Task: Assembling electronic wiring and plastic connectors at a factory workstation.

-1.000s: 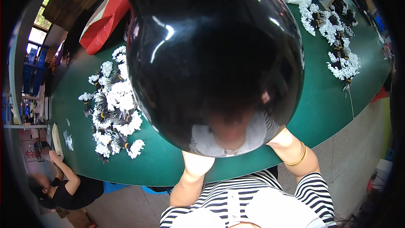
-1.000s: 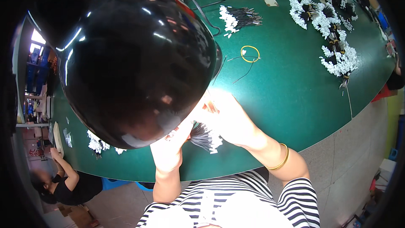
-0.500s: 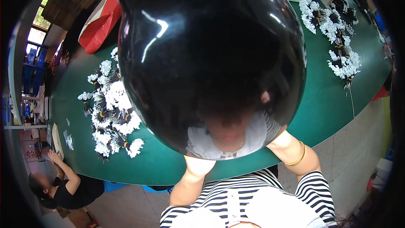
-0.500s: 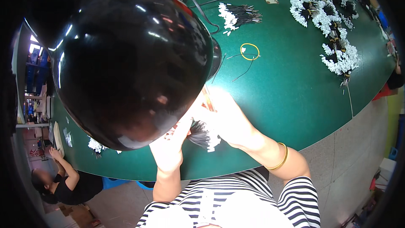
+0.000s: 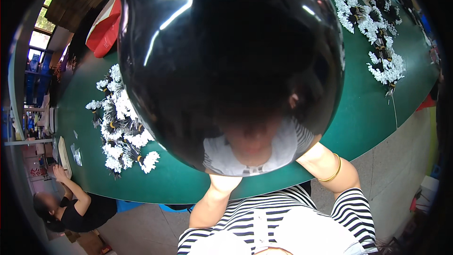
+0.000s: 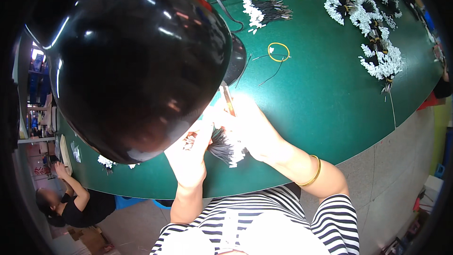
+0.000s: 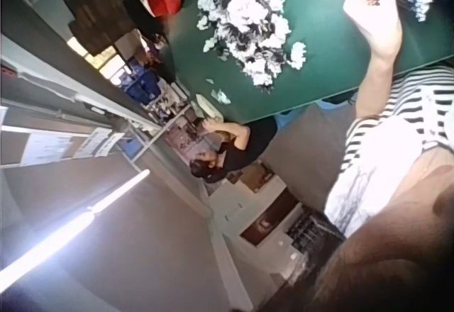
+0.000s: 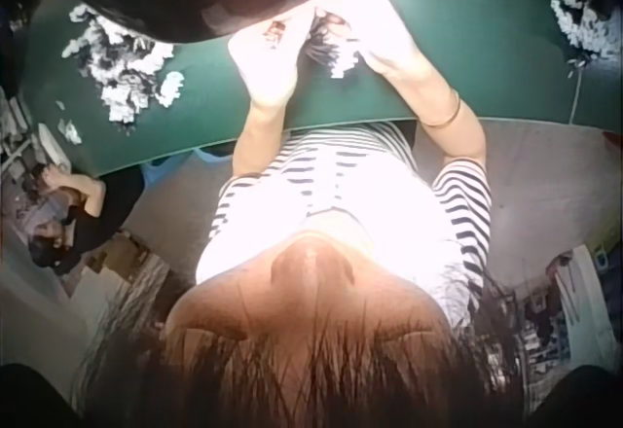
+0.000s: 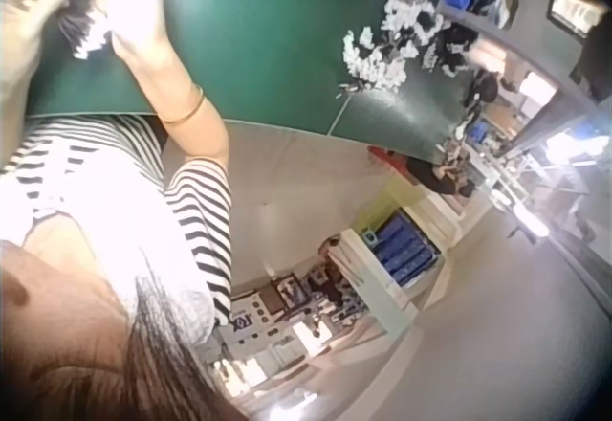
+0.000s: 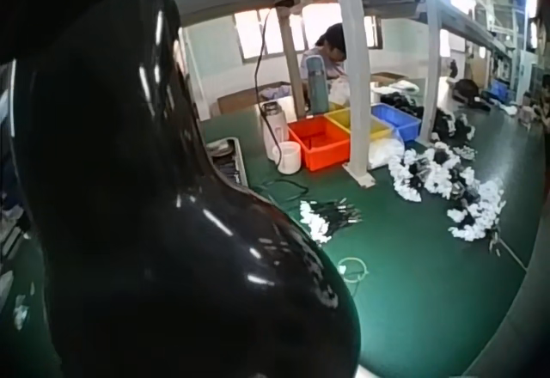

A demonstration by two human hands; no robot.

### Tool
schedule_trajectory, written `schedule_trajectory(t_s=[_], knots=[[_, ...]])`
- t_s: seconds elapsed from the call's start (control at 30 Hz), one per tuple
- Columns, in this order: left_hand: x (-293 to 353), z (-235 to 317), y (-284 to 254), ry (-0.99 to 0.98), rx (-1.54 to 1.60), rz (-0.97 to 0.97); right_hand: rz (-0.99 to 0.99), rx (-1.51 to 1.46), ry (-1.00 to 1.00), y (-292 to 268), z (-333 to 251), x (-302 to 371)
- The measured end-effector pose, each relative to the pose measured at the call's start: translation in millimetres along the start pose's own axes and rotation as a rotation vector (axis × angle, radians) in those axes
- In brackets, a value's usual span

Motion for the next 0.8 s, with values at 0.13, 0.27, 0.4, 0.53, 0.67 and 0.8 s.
schedule_trajectory(t_s=[0.13, 0.27, 0.4, 0.53, 0.67, 0.8], knots=[[1.7, 9.7, 6.4, 0.168, -0.328, -0.056, 0.037, 0.028, -0.008, -4.5, 5.4, -2.1], [6.5, -6.0, -3.3, 0.087, -0.155, 0.026, 0.048, 0.142, -0.253, 6.5, -19.1, 2.0], [6.8, -9.8, -5.6, 0.055, 0.083, 0.053, 0.139, 0.349, -0.210, 1.6, -23.9, 3.8], [7.2, -24.0, -13.6, -0.088, 0.469, 0.196, 0.074, 0.278, -0.190, 8.9, -42.7, 7.7], [8.9, -18.6, -18.0, 0.092, 0.532, 0.102, 0.013, 0.136, -0.323, -3.0, -49.3, 3.8], [6.4, -22.8, -24.2, -0.025, 0.876, 0.178, -0.060, 0.464, -0.257, 1.3, -28.7, 1.0]])
Point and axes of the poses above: each hand's wrist, its own x-axis away from the middle knuckle, its own y-axis out of the palm, z = x × y, the point moved 9 cm from there along -x, towards the middle knuckle
